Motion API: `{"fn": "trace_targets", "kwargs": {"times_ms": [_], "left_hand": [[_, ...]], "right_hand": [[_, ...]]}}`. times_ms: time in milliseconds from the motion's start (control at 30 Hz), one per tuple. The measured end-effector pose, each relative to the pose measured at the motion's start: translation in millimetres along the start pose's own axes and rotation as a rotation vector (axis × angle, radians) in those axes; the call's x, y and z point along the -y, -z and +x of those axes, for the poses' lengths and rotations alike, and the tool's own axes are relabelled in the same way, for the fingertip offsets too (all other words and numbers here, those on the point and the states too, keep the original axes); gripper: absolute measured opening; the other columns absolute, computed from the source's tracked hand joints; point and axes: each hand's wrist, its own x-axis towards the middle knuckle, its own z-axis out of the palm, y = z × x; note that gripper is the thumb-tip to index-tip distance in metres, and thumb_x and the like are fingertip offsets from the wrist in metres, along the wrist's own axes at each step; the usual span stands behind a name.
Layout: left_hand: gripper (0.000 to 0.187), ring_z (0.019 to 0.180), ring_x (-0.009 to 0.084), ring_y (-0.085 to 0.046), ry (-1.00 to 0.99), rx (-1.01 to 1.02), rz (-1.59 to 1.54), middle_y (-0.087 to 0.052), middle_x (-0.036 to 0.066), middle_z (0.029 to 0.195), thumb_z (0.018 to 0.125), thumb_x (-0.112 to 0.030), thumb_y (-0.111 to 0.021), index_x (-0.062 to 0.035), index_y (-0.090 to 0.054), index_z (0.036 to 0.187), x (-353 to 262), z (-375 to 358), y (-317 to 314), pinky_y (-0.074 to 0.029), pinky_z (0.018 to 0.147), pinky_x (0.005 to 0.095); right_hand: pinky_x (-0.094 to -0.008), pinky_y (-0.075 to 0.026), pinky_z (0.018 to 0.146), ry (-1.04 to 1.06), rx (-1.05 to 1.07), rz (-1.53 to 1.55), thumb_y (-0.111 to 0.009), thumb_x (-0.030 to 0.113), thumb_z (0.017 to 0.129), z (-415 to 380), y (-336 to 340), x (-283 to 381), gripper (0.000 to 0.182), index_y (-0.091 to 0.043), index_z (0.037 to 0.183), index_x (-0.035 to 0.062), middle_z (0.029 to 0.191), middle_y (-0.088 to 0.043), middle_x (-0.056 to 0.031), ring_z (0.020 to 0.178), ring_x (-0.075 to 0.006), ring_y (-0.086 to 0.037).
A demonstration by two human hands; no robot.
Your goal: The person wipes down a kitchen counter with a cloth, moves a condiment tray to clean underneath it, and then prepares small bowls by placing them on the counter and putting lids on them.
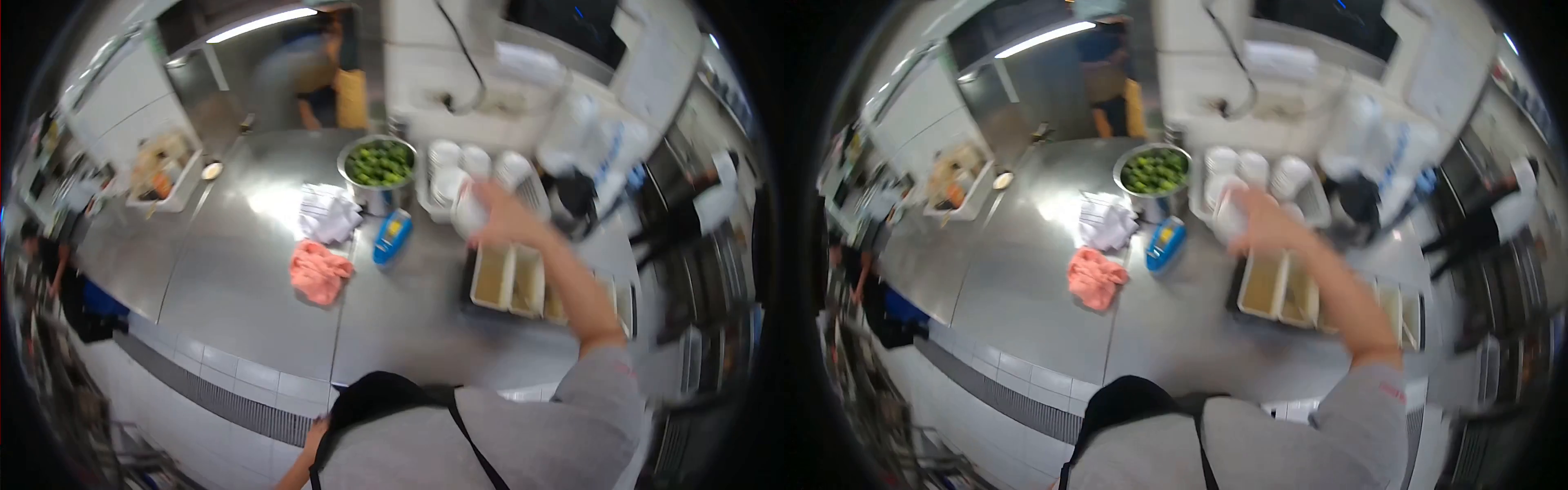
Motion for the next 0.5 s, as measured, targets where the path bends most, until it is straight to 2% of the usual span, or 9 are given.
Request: {"fn": "trace_targets", "kwargs": {"times_ms": [33,133,167,267,333,433,500], "left_hand": [[0.045,0.121,0.0284,-0.036,0.032,0.028,0.008,-0.036,0.016,0.131,0.087,-0.034,-0.04,-0.0156,-0.04,0.128,13,-14,5,-0.028,0.099,0.04],[0.042,0.117,0.0282,-0.038,0.095,0.022,0.029,-0.039,0.016,0.128,0.087,-0.031,-0.041,-0.0137,-0.041,0.125,38,-34,16,-0.03,0.097,0.0391],[0.041,0.115,0.0281,-0.039,0.106,-0.003,0.036,-0.04,0.016,0.126,0.086,-0.03,-0.041,-0.0131,-0.042,0.124,45,-33,19,-0.03,0.096,0.0388],[0.038,0.112,0.0279,-0.041,0.144,-0.111,0.045,-0.042,0.016,0.123,0.086,-0.027,-0.042,-0.0112,-0.044,0.121,60,-33,23,-0.032,0.093,0.0378],[0.037,0.109,0.0278,-0.042,0.177,-0.193,0.046,-0.043,0.016,0.12,0.086,-0.025,-0.043,-0.01,-0.045,0.119,66,-35,21,-0.034,0.091,0.0372],[0.034,0.105,0.0276,-0.045,0.233,-0.317,0.05,-0.046,0.016,0.117,0.085,-0.022,-0.044,-0.0081,-0.047,0.116,73,-39,18,-0.035,0.088,0.0363],[0.032,0.103,0.0274,-0.046,0.268,-0.406,0.051,-0.047,0.016,0.114,0.085,-0.019,-0.044,-0.0069,-0.048,0.114,75,-39,15,-0.037,0.086,0.0357]], "right_hand": [[-0.0355,-0.03,0.098,0.007,-0.143,-0.058,-0.078,0.027,0.047,4,24,-26,0.089,-0.038,0.122,0.0033,0.119,-0.044,-0.0197,0.116,-0.0314,-0.038],[-0.0384,-0.039,0.089,-0.266,-0.261,-0.172,-0.079,0.027,0.046,27,70,-111,0.085,-0.04,0.119,0.0071,0.119,-0.045,-0.0207,0.106,-0.0336,-0.048],[-0.0384,-0.039,0.089,-0.281,-0.267,-0.171,-0.079,0.027,0.046,32,69,-138,0.085,-0.04,0.119,0.0071,0.119,-0.045,-0.0207,0.106,-0.0336,-0.048],[-0.0379,-0.041,0.086,-0.383,-0.159,-0.226,-0.079,0.025,0.045,48,41,-184,0.087,-0.039,0.12,0.0069,0.118,-0.046,-0.0199,0.1,-0.0342,-0.051],[-0.0362,-0.04,0.086,-0.502,-0.12,0.164,-0.08,0.026,0.044,50,17,-181,0.088,-0.039,0.12,0.0058,0.115,-0.049,-0.019,0.102,-0.0334,-0.05],[-0.0351,-0.04,0.088,-0.376,-0.045,0.051,-0.08,0.027,0.043,73,-14,-209,0.09,-0.039,0.12,0.0056,0.113,-0.05,-0.0196,0.103,-0.0327,-0.05],[-0.0345,-0.04,0.089,-0.366,0.022,-0.067,-0.08,0.028,0.043,85,-25,-226,0.09,-0.039,0.12,0.0062,0.112,-0.051,-0.0206,0.104,-0.0324,-0.049]]}}
